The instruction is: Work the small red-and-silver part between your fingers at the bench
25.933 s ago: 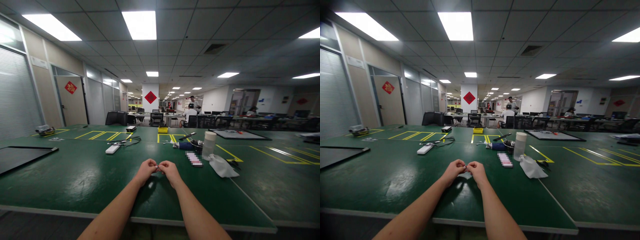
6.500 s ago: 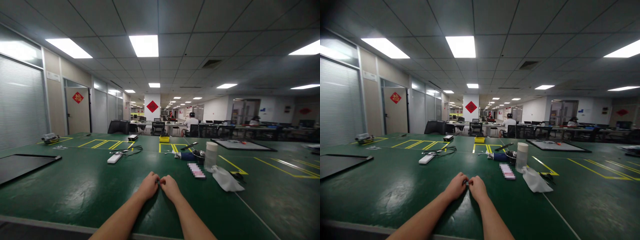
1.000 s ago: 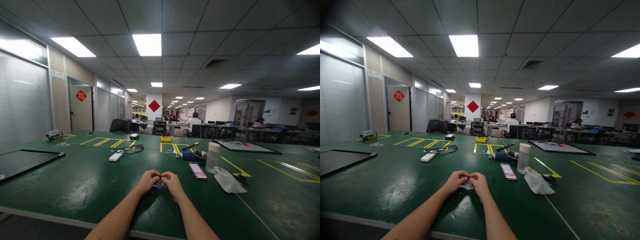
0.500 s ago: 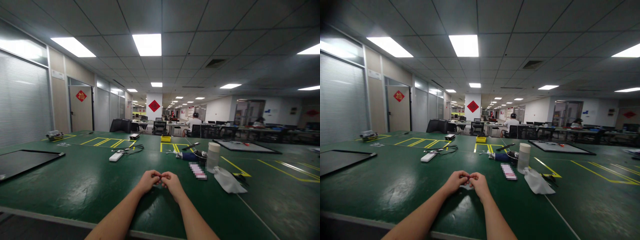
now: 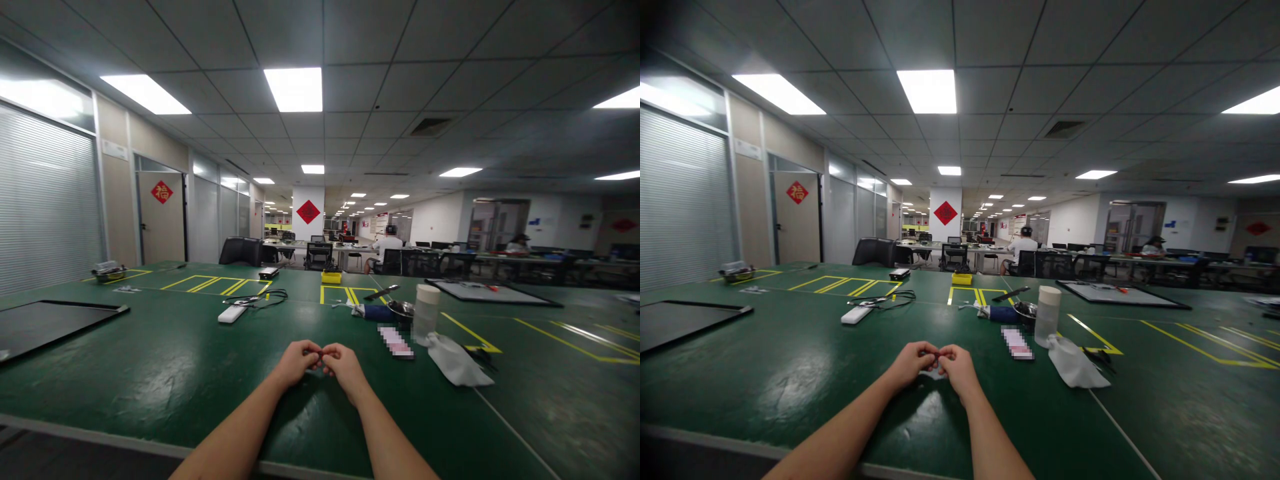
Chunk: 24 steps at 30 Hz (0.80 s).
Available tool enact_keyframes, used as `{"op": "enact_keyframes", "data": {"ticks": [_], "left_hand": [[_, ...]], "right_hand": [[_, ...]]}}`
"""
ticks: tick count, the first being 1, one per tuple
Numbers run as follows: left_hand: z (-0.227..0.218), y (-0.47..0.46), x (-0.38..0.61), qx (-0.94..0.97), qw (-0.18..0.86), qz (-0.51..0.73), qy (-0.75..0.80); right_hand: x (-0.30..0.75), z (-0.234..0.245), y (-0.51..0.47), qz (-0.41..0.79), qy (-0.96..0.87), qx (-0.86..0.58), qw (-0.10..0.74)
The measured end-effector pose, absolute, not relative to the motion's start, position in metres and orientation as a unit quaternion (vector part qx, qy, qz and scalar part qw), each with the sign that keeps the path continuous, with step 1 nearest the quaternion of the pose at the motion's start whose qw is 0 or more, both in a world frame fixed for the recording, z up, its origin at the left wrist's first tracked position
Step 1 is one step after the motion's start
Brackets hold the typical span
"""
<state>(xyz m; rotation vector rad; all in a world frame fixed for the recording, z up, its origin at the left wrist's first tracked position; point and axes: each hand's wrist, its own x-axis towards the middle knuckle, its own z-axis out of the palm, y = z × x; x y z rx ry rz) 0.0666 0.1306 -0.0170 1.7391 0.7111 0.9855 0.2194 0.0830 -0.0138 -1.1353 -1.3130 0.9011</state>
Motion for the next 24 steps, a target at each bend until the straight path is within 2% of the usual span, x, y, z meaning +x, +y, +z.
{"op": "enact_keyframes", "data": {"ticks": [24], "left_hand": [[-0.0166,0.1303,0.0661,0.710,0.498,0.402,0.294]], "right_hand": [[0.2202,-0.0167,0.0857,0.388,-0.555,-0.487,0.552]]}}
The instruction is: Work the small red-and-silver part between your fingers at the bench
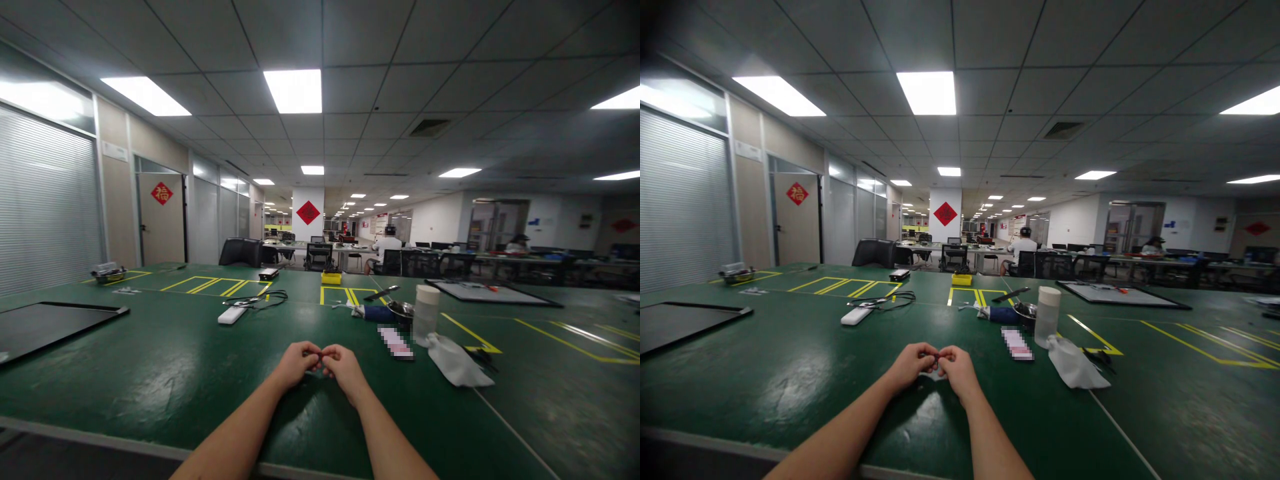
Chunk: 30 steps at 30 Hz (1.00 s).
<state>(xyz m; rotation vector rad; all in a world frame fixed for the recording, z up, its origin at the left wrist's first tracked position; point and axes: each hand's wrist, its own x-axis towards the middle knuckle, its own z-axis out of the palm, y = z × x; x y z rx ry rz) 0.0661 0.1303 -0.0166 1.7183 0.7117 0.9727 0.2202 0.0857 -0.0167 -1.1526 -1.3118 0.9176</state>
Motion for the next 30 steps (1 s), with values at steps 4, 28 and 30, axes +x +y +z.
{"op": "enact_keyframes", "data": {"ticks": [4,28,30], "left_hand": [[-0.0156,0.1292,0.0660,0.710,0.499,0.399,0.296],[-0.0161,0.1288,0.0658,0.703,0.506,0.402,0.297],[-0.0146,0.1277,0.0658,0.702,0.508,0.401,0.297]], "right_hand": [[0.2201,-0.0165,0.0863,0.384,-0.558,-0.488,0.551],[0.2203,-0.0170,0.0864,0.388,-0.555,-0.493,0.546],[0.2199,-0.0158,0.0857,0.386,-0.555,-0.494,0.547]]}}
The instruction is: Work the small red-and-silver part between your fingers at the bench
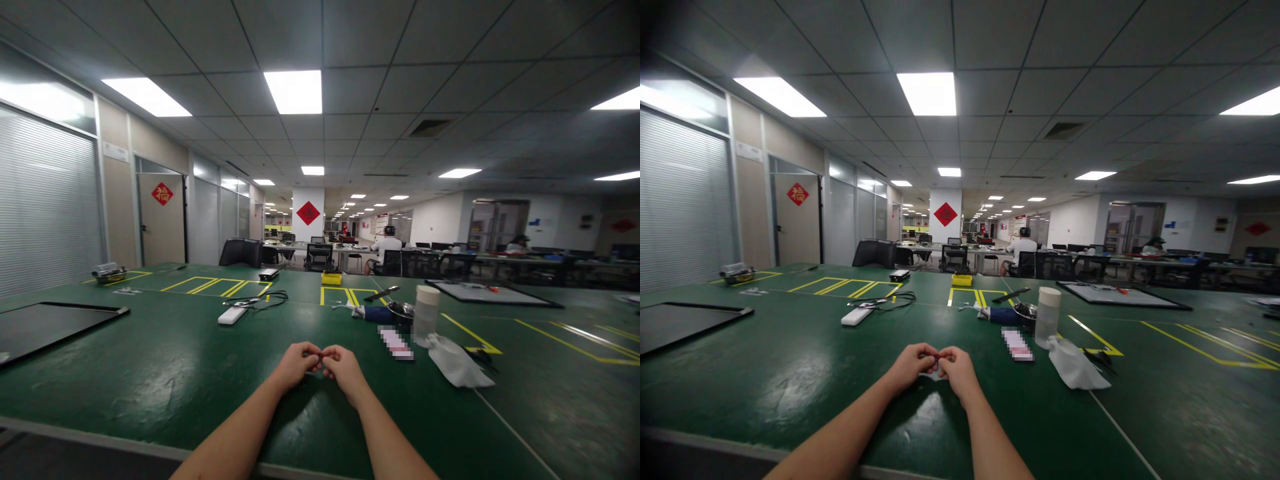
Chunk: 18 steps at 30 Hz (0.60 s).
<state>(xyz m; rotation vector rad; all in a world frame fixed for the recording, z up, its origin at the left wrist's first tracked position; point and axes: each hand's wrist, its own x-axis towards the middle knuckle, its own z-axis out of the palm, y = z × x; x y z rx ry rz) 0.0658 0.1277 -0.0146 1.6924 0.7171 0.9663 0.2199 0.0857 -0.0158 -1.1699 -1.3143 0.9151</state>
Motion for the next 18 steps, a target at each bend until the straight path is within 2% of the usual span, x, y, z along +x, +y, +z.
{"op": "enact_keyframes", "data": {"ticks": [18], "left_hand": [[-0.0154,0.1277,0.0657,0.710,0.497,0.402,0.296]], "right_hand": [[0.2189,-0.0133,0.0835,0.385,-0.555,-0.493,0.549]]}}
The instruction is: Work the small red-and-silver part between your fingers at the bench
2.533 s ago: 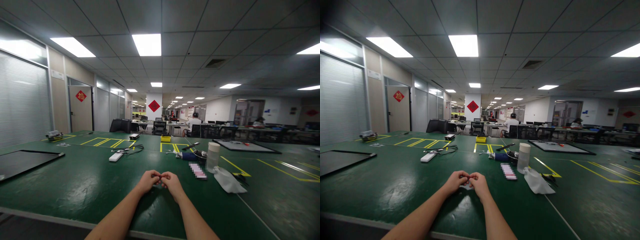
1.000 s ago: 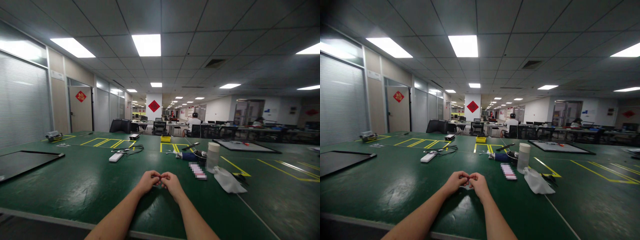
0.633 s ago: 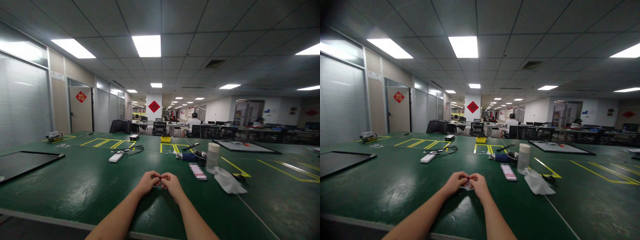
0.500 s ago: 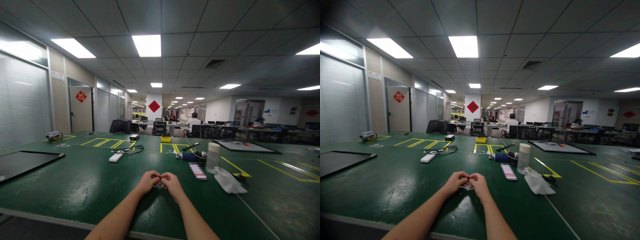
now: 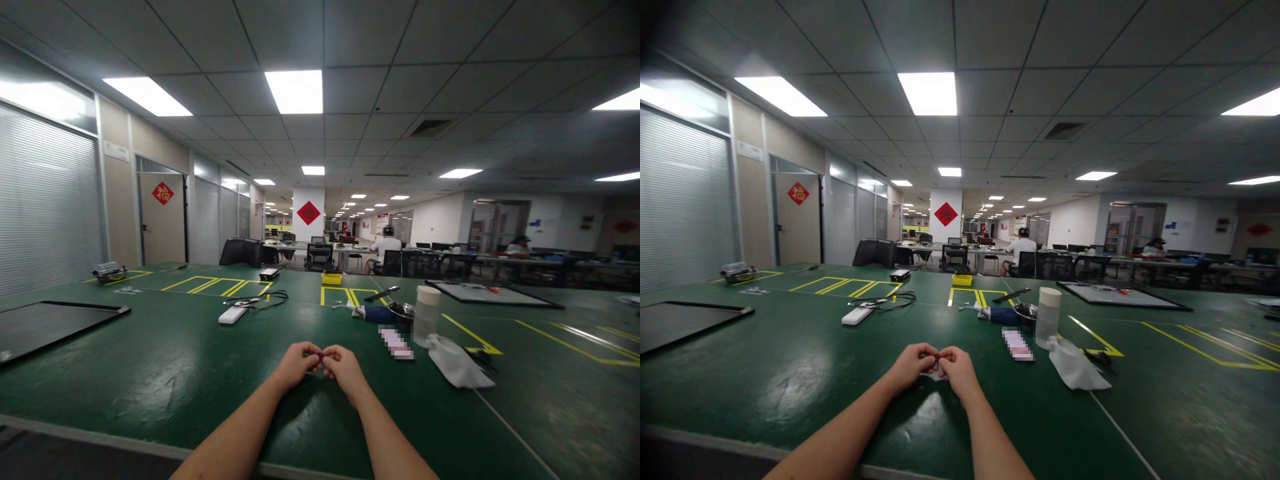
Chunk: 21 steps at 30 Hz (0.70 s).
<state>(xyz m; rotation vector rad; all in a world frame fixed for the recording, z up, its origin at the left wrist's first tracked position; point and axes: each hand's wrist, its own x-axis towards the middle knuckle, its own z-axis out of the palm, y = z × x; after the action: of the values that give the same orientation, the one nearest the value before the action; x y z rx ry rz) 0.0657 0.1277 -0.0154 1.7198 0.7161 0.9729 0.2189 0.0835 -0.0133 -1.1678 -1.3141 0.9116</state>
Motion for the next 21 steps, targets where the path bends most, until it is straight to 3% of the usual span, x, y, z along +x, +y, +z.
{"op": "enact_keyframes", "data": {"ticks": [21], "left_hand": [[-0.0117,0.1255,0.0645,0.713,0.498,0.391,0.300]], "right_hand": [[0.2182,-0.0124,0.0829,0.381,-0.560,-0.489,0.550]]}}
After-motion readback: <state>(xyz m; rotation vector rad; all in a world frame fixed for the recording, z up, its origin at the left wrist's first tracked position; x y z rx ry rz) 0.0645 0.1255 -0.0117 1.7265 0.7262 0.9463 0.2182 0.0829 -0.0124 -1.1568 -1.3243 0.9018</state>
